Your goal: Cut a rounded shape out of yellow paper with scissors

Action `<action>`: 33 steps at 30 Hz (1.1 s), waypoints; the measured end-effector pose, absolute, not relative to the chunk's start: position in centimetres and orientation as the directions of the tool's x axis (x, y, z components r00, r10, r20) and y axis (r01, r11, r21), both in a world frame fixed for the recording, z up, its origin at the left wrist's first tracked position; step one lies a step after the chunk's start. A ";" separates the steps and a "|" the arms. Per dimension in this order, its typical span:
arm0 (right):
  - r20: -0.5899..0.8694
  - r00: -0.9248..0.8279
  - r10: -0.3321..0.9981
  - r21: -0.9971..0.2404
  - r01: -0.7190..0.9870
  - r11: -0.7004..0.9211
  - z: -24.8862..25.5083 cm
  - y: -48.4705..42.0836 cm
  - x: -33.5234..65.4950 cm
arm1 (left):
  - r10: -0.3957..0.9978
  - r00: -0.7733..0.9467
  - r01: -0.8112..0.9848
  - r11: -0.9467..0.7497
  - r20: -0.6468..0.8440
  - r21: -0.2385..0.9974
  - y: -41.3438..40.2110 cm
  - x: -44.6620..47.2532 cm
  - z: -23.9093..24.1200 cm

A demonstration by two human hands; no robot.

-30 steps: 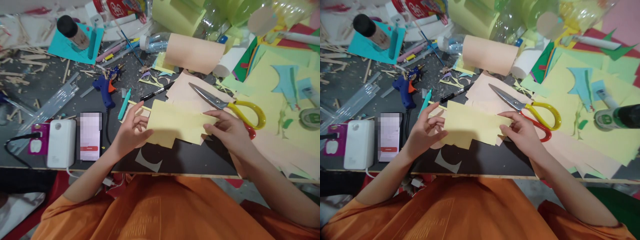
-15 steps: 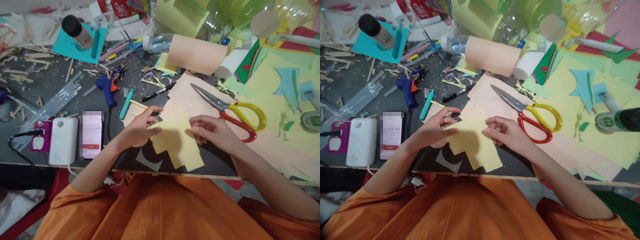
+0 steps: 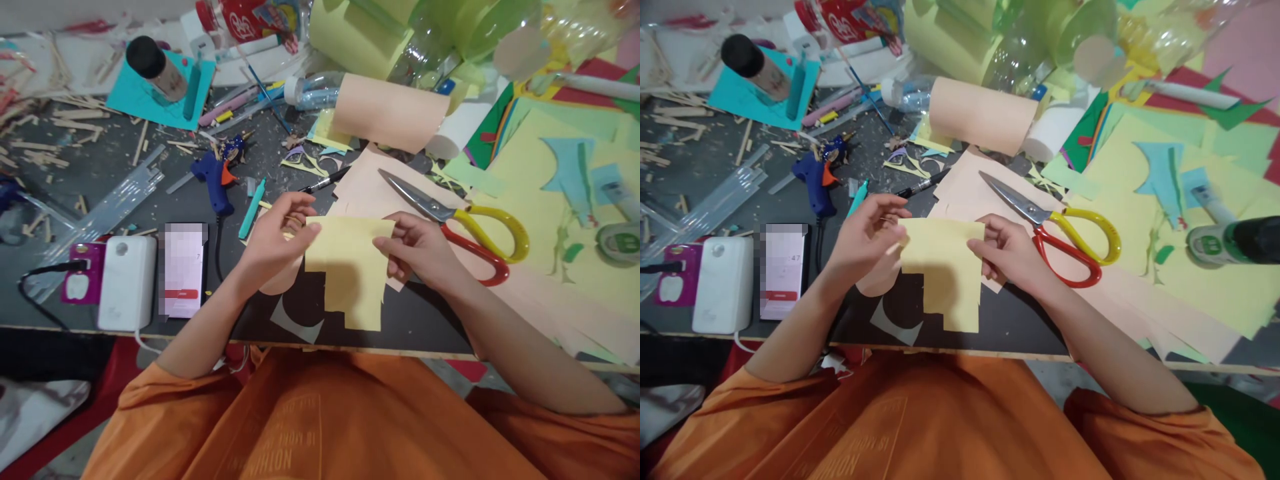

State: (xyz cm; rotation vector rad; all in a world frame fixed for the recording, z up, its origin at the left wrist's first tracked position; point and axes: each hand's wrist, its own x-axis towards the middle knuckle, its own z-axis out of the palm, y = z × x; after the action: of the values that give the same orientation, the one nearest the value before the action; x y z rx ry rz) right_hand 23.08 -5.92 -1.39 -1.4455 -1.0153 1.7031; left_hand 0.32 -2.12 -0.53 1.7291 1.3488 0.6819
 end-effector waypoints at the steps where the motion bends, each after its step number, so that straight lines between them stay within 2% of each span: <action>1: -0.457 -0.163 0.874 -0.885 -0.014 -0.466 -1.4 -5.9 23.1 | 0.961 0.266 0.507 -0.073 -0.075 0.859 -2.2 0.5 -0.8; 7: -0.441 -0.169 0.882 -0.891 -0.040 -0.453 -1.5 -5.7 23.4 | 0.879 0.335 0.341 0.222 -0.339 0.913 -2.5 0.9 -0.9; 10: -0.445 -0.146 0.884 -0.891 -0.024 -0.452 -1.7 -5.6 23.6 | 0.850 0.342 0.263 0.322 -0.400 0.909 -2.4 0.6 -0.7; 20: -0.392 -0.169 0.904 -0.918 0.003 -0.397 -2.2 -5.5 23.8 | 0.881 0.245 0.256 0.343 -0.404 0.904 -2.1 0.5 -0.4; 23: -0.387 -0.152 0.910 -0.922 0.036 -0.386 -2.2 -5.5 24.1 | 0.871 0.263 0.280 0.344 -0.416 0.897 -2.2 0.4 -0.4; 25: -0.370 -0.155 0.916 -0.929 0.074 -0.363 -2.2 -5.4 24.3 | 0.880 0.296 0.313 0.278 -0.371 0.908 -2.2 0.3 -0.5; 28: -0.307 -0.163 0.938 -0.945 0.173 -0.279 -2.0 -5.5 24.5 | 0.909 0.347 0.458 0.051 -0.232 0.887 -2.3 0.0 -0.7; 31: -0.194 -0.175 0.965 -0.937 0.325 -0.130 -2.2 -5.8 24.5 | 0.897 0.442 0.629 -0.286 -0.029 0.723 -2.6 -0.2 -1.3; 33: -0.099 -0.209 0.973 -0.910 0.415 -0.004 -2.4 -6.0 24.5 | 0.811 0.571 0.627 -0.529 0.124 0.573 -2.9 -0.3 -1.8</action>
State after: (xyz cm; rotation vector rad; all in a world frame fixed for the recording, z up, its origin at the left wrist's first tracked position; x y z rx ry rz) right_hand 24.50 -5.98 -2.41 -1.4452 -1.6752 1.1885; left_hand -0.26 -2.86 -1.81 2.3335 1.1529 0.5247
